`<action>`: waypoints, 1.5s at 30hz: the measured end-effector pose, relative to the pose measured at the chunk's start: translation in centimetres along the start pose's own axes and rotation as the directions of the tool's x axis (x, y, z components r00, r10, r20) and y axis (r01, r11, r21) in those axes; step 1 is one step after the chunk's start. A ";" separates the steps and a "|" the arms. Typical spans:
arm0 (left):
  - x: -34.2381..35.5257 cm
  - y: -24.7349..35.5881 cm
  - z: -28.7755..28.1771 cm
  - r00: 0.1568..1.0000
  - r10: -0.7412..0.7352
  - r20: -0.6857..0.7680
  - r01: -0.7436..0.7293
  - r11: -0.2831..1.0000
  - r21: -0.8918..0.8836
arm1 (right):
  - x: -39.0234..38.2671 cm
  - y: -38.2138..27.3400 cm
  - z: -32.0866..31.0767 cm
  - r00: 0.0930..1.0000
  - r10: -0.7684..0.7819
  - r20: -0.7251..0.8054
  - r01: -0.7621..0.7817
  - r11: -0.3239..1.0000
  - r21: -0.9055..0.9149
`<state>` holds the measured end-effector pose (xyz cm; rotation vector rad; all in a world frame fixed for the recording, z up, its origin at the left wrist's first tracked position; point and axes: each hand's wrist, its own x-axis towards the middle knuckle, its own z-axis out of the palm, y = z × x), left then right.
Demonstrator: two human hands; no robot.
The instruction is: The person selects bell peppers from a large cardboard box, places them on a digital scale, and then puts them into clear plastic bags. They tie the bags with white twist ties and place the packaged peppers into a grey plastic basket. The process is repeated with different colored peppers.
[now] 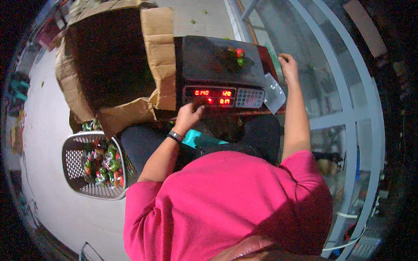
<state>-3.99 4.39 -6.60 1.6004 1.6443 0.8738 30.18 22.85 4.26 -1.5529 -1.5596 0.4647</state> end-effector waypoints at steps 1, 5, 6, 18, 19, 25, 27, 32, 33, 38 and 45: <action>0.0 1.1 -0.4 1.000 -0.010 0.022 0.010 1.000 -0.009 | -0.1 2.8 -2.6 0.996 -0.032 -0.082 0.021 0.991 -0.133; 0.2 -1.0 1.1 0.998 0.054 -0.044 -0.054 0.999 -0.002 | -4.6 4.2 -6.8 0.959 0.273 -0.070 -0.282 0.931 -0.231; 0.3 -1.3 1.7 0.994 0.092 -0.050 -0.093 0.996 -0.011 | -5.5 6.1 -7.4 0.960 0.278 -0.029 -0.276 0.929 -0.247; -3.7 1.6 1.3 0.985 0.173 -0.014 -0.170 0.979 0.108 | -10.8 16.3 0.3 0.857 0.495 -0.146 -0.382 0.417 -0.825; -4.2 1.4 1.2 0.986 0.164 -0.022 -0.160 0.980 0.120 | -11.1 15.9 0.5 0.878 0.467 -0.106 -0.317 0.400 -0.860; -3.7 -0.4 1.9 0.997 0.079 -0.024 -0.076 0.992 0.100 | -10.8 16.8 0.6 0.927 0.374 -0.029 -0.218 0.474 -0.853; -3.6 -0.3 2.2 0.996 0.084 -0.029 -0.083 0.996 0.030 | -10.6 16.1 0.6 0.902 0.404 -0.151 -0.363 0.521 -0.773; -3.7 0.1 1.7 0.997 0.079 0.018 -0.080 0.993 0.085 | -10.8 16.5 0.8 0.878 0.408 -0.252 -0.450 0.518 -0.728; -3.5 -0.2 1.6 0.997 0.071 0.018 -0.072 0.992 0.101 | -11.2 16.8 0.7 0.926 0.320 -0.199 -0.350 0.535 -0.769; -3.5 -0.7 1.5 0.997 0.069 -0.039 -0.064 0.991 0.117 | -12.0 14.9 1.2 0.995 0.081 -0.057 -0.093 0.579 -0.810; -3.3 -0.1 1.7 0.998 0.065 0.012 -0.066 0.998 0.023 | -11.9 15.1 1.4 0.804 0.593 0.038 -0.512 0.659 0.551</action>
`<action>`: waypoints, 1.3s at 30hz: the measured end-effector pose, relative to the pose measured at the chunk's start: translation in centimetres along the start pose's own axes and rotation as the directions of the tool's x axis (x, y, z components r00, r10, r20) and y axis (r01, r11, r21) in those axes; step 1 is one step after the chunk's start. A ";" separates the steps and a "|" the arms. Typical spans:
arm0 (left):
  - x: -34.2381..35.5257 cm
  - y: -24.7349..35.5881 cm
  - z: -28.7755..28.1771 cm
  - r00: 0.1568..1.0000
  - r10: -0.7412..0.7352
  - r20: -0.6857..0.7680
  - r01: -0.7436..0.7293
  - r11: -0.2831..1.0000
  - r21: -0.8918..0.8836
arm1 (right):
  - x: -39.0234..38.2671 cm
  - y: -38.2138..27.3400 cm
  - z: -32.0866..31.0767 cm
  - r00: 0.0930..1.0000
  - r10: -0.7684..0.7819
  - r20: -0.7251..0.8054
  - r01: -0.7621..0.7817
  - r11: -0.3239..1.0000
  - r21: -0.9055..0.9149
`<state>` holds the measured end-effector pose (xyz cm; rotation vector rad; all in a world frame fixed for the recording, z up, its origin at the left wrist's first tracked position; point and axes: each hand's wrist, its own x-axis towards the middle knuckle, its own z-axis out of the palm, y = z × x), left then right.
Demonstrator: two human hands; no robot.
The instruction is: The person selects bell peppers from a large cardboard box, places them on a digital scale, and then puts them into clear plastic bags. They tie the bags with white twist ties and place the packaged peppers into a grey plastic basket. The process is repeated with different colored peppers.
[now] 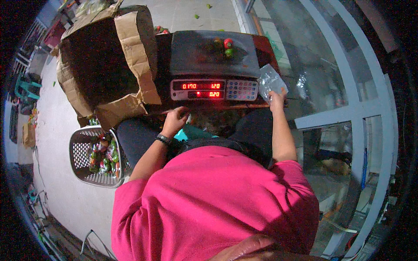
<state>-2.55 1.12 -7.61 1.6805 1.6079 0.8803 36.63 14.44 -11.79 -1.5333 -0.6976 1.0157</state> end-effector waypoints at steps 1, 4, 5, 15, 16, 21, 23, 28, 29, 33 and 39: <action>0.1 0.4 0.0 1.000 0.000 -0.009 0.000 1.000 -0.001 | 0.3 0.2 -0.4 0.991 0.101 0.089 -0.112 0.986 0.121; 0.5 2.0 0.6 0.999 -0.009 0.035 0.013 0.992 -0.125 | 0.4 0.3 -1.7 0.885 0.226 0.408 -0.259 0.965 0.028; 0.5 3.5 0.5 0.996 0.075 0.040 -0.070 0.992 -0.105 | -0.8 -0.6 -1.5 0.878 0.228 0.420 -0.240 0.970 -0.025; 3.6 11.0 5.5 0.907 0.262 0.330 -0.167 0.942 -0.290 | -2.3 -2.2 -2.1 0.849 0.409 0.336 -0.275 0.883 -0.380; 3.8 11.1 5.9 0.892 0.314 0.325 -0.222 0.931 -0.289 | -1.9 -2.2 -2.5 0.840 0.384 0.382 -0.230 0.892 -0.390; 4.6 11.7 6.7 0.867 0.305 0.393 -0.199 0.937 -0.289 | -3.4 -4.7 -2.8 0.896 0.105 0.432 -0.012 0.977 -0.212; 5.1 11.8 6.8 0.853 0.242 0.462 -0.112 0.950 -0.291 | -1.9 -3.2 -3.5 0.941 -0.025 0.338 0.048 0.997 -0.058; 5.1 11.8 8.0 0.847 0.253 0.467 -0.064 0.921 -0.384 | 0.8 0.2 -2.5 0.985 0.090 0.149 -0.070 0.989 -0.133; 5.2 11.9 8.0 0.841 0.207 0.500 -0.011 0.930 -0.367 | 1.9 0.8 -2.9 0.967 0.180 0.180 -0.143 0.969 -0.202; 4.9 10.5 7.4 0.841 0.106 0.530 0.138 0.906 -0.401 | -1.4 -3.5 -0.3 0.957 0.003 0.290 0.283 0.198 -0.938; 5.1 9.9 6.8 0.864 0.121 0.490 0.202 0.807 -0.555 | -3.2 -4.8 -1.7 0.910 -0.196 0.366 0.354 0.826 -0.439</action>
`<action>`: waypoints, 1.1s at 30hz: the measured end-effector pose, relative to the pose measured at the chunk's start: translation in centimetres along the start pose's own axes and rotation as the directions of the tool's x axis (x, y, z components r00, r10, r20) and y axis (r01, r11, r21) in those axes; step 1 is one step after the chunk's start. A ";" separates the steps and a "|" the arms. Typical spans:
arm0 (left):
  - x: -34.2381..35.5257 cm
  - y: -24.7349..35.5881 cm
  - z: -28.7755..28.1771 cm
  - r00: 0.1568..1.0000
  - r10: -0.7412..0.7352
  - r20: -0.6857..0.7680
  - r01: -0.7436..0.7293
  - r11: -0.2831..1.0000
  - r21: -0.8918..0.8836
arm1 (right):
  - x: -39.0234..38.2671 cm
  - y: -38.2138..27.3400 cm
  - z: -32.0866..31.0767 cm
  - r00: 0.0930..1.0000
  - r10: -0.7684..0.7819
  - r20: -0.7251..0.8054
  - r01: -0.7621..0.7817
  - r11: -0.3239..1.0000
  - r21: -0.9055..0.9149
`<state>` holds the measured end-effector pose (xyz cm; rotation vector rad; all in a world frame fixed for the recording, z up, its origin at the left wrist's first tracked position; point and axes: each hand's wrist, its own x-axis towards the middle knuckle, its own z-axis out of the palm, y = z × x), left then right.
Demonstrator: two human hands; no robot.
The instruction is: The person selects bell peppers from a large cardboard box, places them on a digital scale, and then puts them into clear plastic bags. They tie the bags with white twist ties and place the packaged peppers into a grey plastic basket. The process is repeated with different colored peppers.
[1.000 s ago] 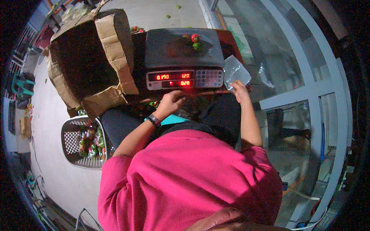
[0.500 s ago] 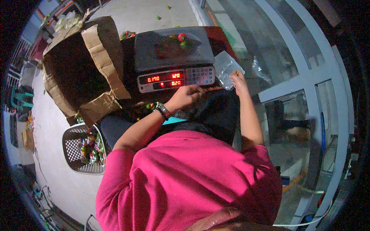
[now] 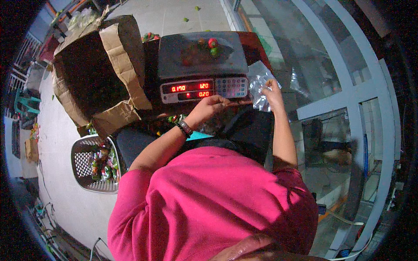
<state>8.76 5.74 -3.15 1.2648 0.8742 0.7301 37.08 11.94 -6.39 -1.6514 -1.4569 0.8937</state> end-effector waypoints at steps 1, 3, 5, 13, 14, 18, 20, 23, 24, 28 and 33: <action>0.0 0.4 0.2 1.000 0.002 0.002 -0.002 0.999 -0.032 | -1.8 -2.3 0.5 1.000 -0.013 -0.016 0.016 0.979 0.202; 0.2 2.4 1.9 0.993 -0.118 0.003 0.112 0.937 -0.332 | -3.6 -3.4 2.4 0.997 -0.069 -0.022 0.072 0.969 0.237; 0.6 2.8 2.8 0.973 -0.212 0.086 0.227 0.843 -0.487 | -6.0 -5.8 4.1 0.984 -0.180 0.015 0.178 0.981 0.075; 3.1 -1.7 4.4 0.885 -0.356 0.300 0.457 0.539 -0.707 | -8.4 -3.7 7.8 0.977 -0.215 -0.002 0.213 0.971 -0.104; 2.7 -1.3 4.1 0.886 -0.367 0.283 0.455 0.570 -0.685 | -8.7 -4.0 7.7 0.977 -0.213 0.020 0.213 0.975 -0.060; 2.8 -2.6 3.0 0.920 -0.314 0.234 0.386 0.622 -0.682 | -8.4 -4.2 6.8 0.962 -0.065 0.265 -0.067 0.884 0.462; 2.4 -1.6 3.5 0.938 -0.302 0.173 0.328 0.605 -0.726 | -7.5 -3.7 5.7 0.962 0.034 0.271 -0.183 0.816 0.548; 3.2 -4.6 3.0 0.947 -0.294 0.129 0.277 0.542 -0.794 | -6.3 -3.5 4.7 0.964 0.132 0.230 -0.257 0.680 0.687; 3.2 -4.4 2.9 0.947 -0.293 0.133 0.274 0.518 -0.810 | -5.9 -3.2 4.4 0.964 0.172 0.201 -0.265 0.633 0.727; 2.2 -3.9 2.6 0.946 -0.284 0.154 0.308 0.649 -0.696 | -4.2 -1.9 1.9 0.959 0.281 0.017 -0.170 0.527 0.833; 3.3 -11.9 -0.2 0.963 -0.196 0.186 0.225 0.962 -0.153 | -1.8 -2.0 0.9 0.967 -0.151 -0.205 0.193 0.960 0.203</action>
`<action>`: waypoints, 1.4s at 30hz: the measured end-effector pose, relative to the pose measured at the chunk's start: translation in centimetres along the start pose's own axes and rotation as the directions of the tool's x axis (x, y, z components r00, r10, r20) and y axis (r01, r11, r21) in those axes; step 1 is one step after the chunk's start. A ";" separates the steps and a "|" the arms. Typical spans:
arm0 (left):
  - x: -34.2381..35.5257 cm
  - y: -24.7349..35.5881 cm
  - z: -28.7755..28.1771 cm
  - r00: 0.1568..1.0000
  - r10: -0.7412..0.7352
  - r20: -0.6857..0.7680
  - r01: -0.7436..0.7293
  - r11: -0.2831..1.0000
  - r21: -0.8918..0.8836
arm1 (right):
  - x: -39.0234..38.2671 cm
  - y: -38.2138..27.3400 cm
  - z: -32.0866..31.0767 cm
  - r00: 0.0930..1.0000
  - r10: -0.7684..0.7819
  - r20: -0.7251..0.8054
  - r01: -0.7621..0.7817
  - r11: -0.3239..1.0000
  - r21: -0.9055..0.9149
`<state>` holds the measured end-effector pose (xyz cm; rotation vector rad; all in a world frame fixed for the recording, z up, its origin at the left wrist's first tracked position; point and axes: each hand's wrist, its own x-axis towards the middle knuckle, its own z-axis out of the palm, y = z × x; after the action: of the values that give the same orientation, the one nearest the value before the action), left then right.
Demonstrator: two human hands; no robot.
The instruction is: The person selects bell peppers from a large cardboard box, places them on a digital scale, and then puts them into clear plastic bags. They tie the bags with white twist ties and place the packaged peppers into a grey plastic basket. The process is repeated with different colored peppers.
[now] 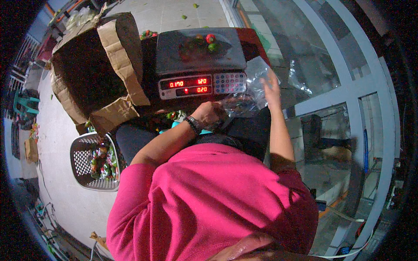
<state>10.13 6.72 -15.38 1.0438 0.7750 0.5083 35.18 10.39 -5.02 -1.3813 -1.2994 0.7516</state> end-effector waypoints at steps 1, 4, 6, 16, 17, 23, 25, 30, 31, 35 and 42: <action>-0.2 0.7 0.4 0.999 -0.029 0.027 0.031 0.996 -0.082 | 0.7 2.2 0.0 0.981 -0.139 0.133 0.175 0.931 -0.320; -4.7 8.0 4.2 0.987 -0.156 0.030 0.148 0.840 -0.522 | 1.0 3.4 1.8 0.915 0.263 0.307 0.133 0.521 -0.843; -5.7 8.1 3.7 0.982 -0.168 -0.083 0.136 0.944 -0.299 | 3.0 10.6 1.2 0.879 0.328 0.345 0.214 0.375 -0.902; -22.4 15.7 -1.3 0.792 0.554 -0.255 -0.554 0.478 -0.681 | 5.5 8.1 2.0 0.956 0.249 0.154 -0.089 0.746 -0.659; -23.2 15.8 -1.9 0.758 0.616 -0.213 -0.565 0.457 -0.687 | 5.0 4.7 3.4 0.988 0.157 -0.004 -0.122 0.746 -0.655; -26.8 16.8 -3.4 0.669 0.686 -0.286 -0.575 0.234 -0.784 | -1.2 -9.1 9.9 0.890 -0.455 0.029 0.446 0.883 0.148; -27.9 17.5 -3.2 0.616 0.722 -0.315 -0.646 0.234 -0.727 | -3.4 -11.1 12.5 0.891 -0.341 0.298 0.188 0.877 0.442; -30.1 17.4 -3.5 0.307 0.759 -0.574 -0.788 0.541 0.294 | -6.2 -10.6 18.4 0.197 -0.047 0.979 -0.920 0.337 0.201; -30.6 17.3 -3.8 0.309 0.756 -0.577 -0.808 0.529 0.260 | -6.9 -10.7 19.7 0.089 -0.169 0.982 -0.948 0.287 0.135; -32.5 16.7 -6.6 0.394 0.792 -0.467 -0.690 -0.082 -0.720 | -7.8 -14.4 20.7 0.114 -0.118 0.987 -0.948 0.284 0.143; -36.3 15.5 -10.1 -0.052 0.424 -0.904 -0.634 0.685 0.358 | -6.0 -18.3 17.2 0.628 0.047 0.777 -0.526 0.761 0.379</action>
<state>-20.98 -6.34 7.40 0.6982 1.3777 2.1235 12.47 6.63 6.68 -0.7758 -1.2358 1.9371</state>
